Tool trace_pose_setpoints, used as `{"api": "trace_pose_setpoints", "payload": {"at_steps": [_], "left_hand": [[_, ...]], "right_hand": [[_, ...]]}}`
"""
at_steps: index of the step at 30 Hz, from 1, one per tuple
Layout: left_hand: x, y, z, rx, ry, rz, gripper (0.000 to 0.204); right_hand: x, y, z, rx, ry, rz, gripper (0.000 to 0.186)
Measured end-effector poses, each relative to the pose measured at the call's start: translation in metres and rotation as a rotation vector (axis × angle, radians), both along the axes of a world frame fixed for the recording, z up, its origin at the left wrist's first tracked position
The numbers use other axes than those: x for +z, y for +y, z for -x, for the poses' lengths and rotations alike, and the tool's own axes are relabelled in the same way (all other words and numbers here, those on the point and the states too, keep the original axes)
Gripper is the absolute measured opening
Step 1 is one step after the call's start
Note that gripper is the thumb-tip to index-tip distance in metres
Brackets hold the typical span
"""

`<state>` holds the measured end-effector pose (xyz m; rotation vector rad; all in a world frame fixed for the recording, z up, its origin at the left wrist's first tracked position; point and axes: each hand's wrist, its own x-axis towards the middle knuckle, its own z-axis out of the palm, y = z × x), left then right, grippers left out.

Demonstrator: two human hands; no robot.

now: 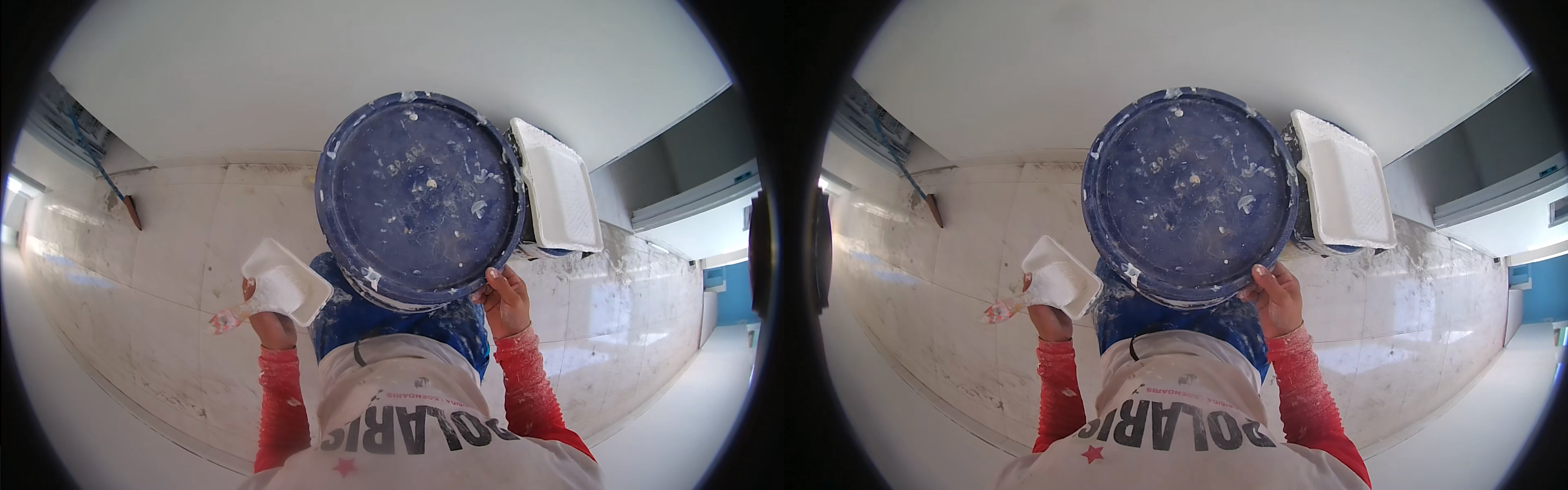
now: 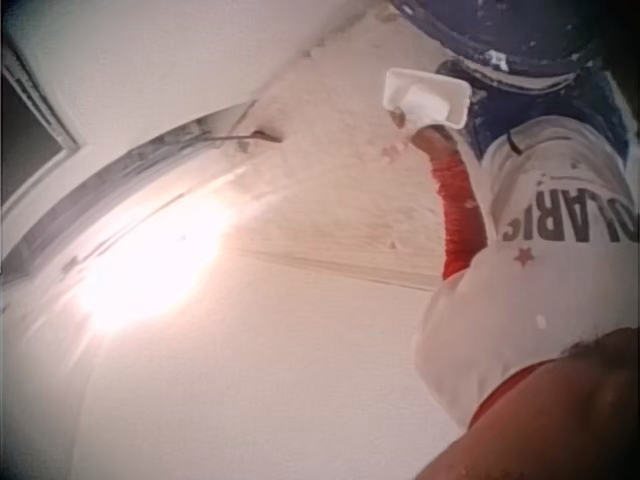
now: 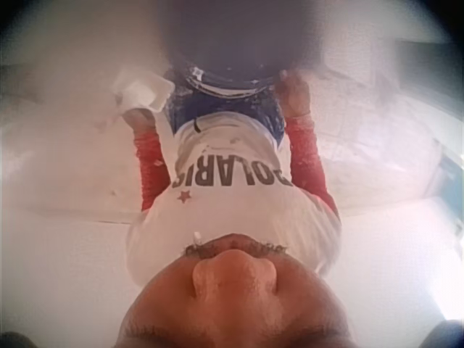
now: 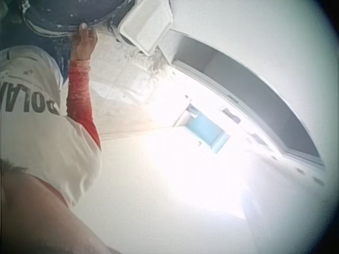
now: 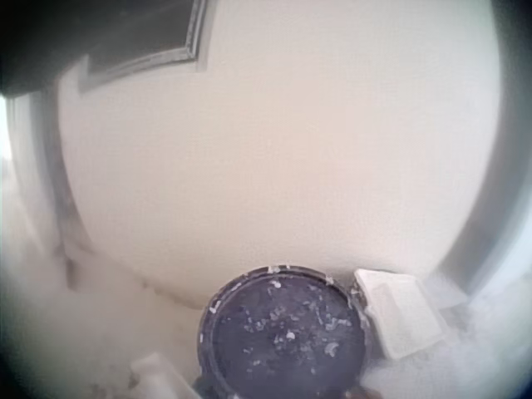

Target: The person kneels on a tiled floor and uses a brush to apply white grout into the gaps between tiles. They move along the floor, covering multiple sections, then stand to retrieve a paint bucket, scoop grout into a tray, and return to the work area.

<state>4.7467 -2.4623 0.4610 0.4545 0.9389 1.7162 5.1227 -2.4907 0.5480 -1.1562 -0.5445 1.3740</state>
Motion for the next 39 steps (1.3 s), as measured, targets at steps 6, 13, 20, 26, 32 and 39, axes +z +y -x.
{"api": "trace_pose_setpoints", "payload": {"at_steps": [6, 13, 20, 26, 32, 39], "left_hand": [[0.009, -0.001, -0.004, 0.010, 0.010, -0.001, 0.040], [0.019, 0.003, -0.007, -0.030, 0.022, 0.001, 0.040], [0.023, -0.005, -0.006, -0.053, -0.006, 0.001, 0.039], [0.035, -0.005, -0.024, -0.044, 0.083, -0.037, 0.044], [0.037, -0.006, -0.020, -0.024, 0.220, 0.019, 0.045], [0.038, 0.000, -0.015, -0.052, 0.368, 0.207, 0.052]], "right_hand": [[-0.025, 0.004, 0.008, 0.063, -0.073, 0.370, 0.025], [-0.022, 0.003, -0.007, 0.204, -0.444, 0.539, 0.034], [-0.014, 0.044, 0.025, 0.015, -1.492, -0.338, 0.031], [-0.043, 0.108, 0.115, 0.454, -1.852, -0.325, 0.062], [-0.062, 0.130, 0.100, 0.661, -1.894, -0.323, 0.066], [-0.057, 0.145, 0.095, 0.743, -1.837, -0.325, 0.069]]}}
